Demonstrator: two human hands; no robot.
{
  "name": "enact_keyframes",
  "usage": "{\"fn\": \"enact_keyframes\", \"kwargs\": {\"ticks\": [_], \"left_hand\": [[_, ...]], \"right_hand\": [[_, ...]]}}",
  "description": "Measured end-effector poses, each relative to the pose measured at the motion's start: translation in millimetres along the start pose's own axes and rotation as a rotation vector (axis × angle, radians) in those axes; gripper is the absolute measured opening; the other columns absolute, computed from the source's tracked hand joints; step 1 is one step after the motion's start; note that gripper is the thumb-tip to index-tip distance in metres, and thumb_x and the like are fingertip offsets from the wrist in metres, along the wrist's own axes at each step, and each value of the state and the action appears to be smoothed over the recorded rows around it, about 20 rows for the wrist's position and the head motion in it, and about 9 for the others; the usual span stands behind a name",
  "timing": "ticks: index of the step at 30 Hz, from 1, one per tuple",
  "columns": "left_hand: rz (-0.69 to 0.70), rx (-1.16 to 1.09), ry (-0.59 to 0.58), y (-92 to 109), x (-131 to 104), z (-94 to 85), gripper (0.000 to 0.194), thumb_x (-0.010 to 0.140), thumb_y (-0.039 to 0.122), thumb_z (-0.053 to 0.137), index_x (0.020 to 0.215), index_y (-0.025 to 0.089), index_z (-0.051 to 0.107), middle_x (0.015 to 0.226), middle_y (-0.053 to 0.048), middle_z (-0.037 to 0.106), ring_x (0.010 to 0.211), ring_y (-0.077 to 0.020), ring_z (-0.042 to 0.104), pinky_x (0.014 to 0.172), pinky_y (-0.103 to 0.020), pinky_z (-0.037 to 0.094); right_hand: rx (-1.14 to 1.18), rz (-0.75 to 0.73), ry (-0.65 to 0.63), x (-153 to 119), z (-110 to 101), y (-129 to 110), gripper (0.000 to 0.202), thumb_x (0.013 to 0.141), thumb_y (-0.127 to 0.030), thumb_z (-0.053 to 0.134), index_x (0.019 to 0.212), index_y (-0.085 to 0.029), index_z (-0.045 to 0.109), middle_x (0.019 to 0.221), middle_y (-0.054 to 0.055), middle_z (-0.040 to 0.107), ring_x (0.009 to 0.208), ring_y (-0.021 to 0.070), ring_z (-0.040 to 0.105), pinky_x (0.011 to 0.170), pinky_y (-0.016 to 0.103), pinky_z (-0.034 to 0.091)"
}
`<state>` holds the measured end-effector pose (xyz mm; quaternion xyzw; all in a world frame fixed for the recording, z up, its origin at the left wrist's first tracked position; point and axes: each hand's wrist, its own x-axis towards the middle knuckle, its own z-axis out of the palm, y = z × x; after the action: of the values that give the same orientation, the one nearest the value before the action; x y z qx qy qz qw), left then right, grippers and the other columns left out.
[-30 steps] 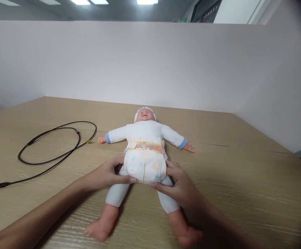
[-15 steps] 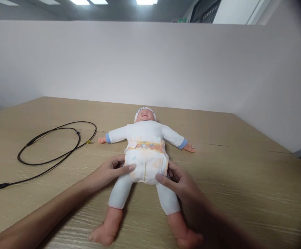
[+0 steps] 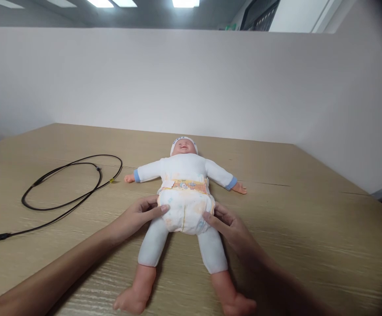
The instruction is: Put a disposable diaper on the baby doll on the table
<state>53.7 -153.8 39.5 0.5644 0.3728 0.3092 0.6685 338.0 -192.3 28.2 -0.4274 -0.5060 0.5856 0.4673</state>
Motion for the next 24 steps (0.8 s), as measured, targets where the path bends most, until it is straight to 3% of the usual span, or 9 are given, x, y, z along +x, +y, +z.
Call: {"fn": "enact_keyframes", "kwargs": {"ticks": [7, 10, 13, 17, 20, 22, 24], "left_hand": [[0.058, 0.02, 0.096, -2, -1, 0.8, 0.04, 0.095, 0.058, 0.079, 0.106, 0.019, 0.076, 0.103, -0.004, 0.076, 0.098, -0.0225, 0.067, 0.087, -0.034, 0.053], [0.093, 0.095, 0.191, -1, 1, -0.7, 0.042, 0.093, 0.059, 0.08, 0.096, 0.019, 0.07, 0.089, -0.001, 0.067, 0.085, -0.0186, 0.059, 0.077, -0.031, 0.046], [0.121, 0.157, 0.248, -3, 3, -4.4, 0.045, 0.094, 0.062, 0.076, 0.089, 0.019, 0.065, 0.083, 0.001, 0.059, 0.077, -0.0164, 0.051, 0.071, -0.03, 0.04], [0.268, 0.173, 0.376, -16, 12, -10.3, 0.041, 0.1, 0.062, 0.068, 0.092, 0.022, 0.06, 0.085, 0.002, 0.055, 0.079, -0.0169, 0.048, 0.075, -0.031, 0.041], [0.411, 0.181, 0.482, -24, 30, -14.9, 0.033, 0.104, 0.058, 0.065, 0.109, 0.025, 0.064, 0.105, -0.001, 0.062, 0.098, -0.0205, 0.055, 0.09, -0.033, 0.044], [0.448, 0.18, 0.487, -25, 46, -18.1, 0.035, 0.104, 0.056, 0.065, 0.122, 0.026, 0.064, 0.119, -0.004, 0.063, 0.109, -0.0228, 0.057, 0.098, -0.035, 0.044], [0.467, 0.179, 0.429, -23, 63, -20.9, 0.039, 0.103, 0.056, 0.066, 0.127, 0.025, 0.062, 0.118, -0.004, 0.062, 0.108, -0.0231, 0.057, 0.097, -0.035, 0.045]], "right_hand": [[-0.172, -0.045, 0.072, -7, -1, -2, 0.037, 0.096, -0.06, 0.078, 0.101, -0.024, 0.075, 0.105, 0.005, 0.077, 0.096, 0.0251, 0.07, 0.092, 0.04, 0.06], [-0.427, -0.167, 0.171, -7, -4, -2, 0.038, 0.096, -0.061, 0.075, 0.093, -0.023, 0.072, 0.091, 0.003, 0.068, 0.082, 0.0207, 0.059, 0.075, 0.034, 0.054], [-0.609, -0.269, 0.271, -6, -10, -4, 0.038, 0.097, -0.059, 0.074, 0.088, -0.023, 0.07, 0.083, 0.002, 0.061, 0.074, 0.0187, 0.051, 0.069, 0.033, 0.046], [-0.55, -0.279, 0.326, 1, -23, -4, 0.04, 0.103, -0.061, 0.063, 0.096, -0.023, 0.07, 0.086, 0.004, 0.066, 0.081, 0.0215, 0.06, 0.077, 0.035, 0.05], [-0.463, -0.333, 0.393, 19, -36, 2, 0.043, 0.103, -0.064, 0.061, 0.108, -0.023, 0.07, 0.104, 0.008, 0.071, 0.097, 0.0253, 0.065, 0.092, 0.04, 0.053], [-0.421, -0.379, 0.415, 38, -43, 7, 0.045, 0.101, -0.066, 0.063, 0.116, -0.024, 0.069, 0.116, 0.01, 0.072, 0.109, 0.0276, 0.066, 0.101, 0.044, 0.053], [-0.393, -0.424, 0.368, 60, -49, 9, 0.048, 0.101, -0.066, 0.065, 0.124, -0.025, 0.067, 0.122, 0.01, 0.072, 0.116, 0.0282, 0.065, 0.106, 0.045, 0.052]]}}
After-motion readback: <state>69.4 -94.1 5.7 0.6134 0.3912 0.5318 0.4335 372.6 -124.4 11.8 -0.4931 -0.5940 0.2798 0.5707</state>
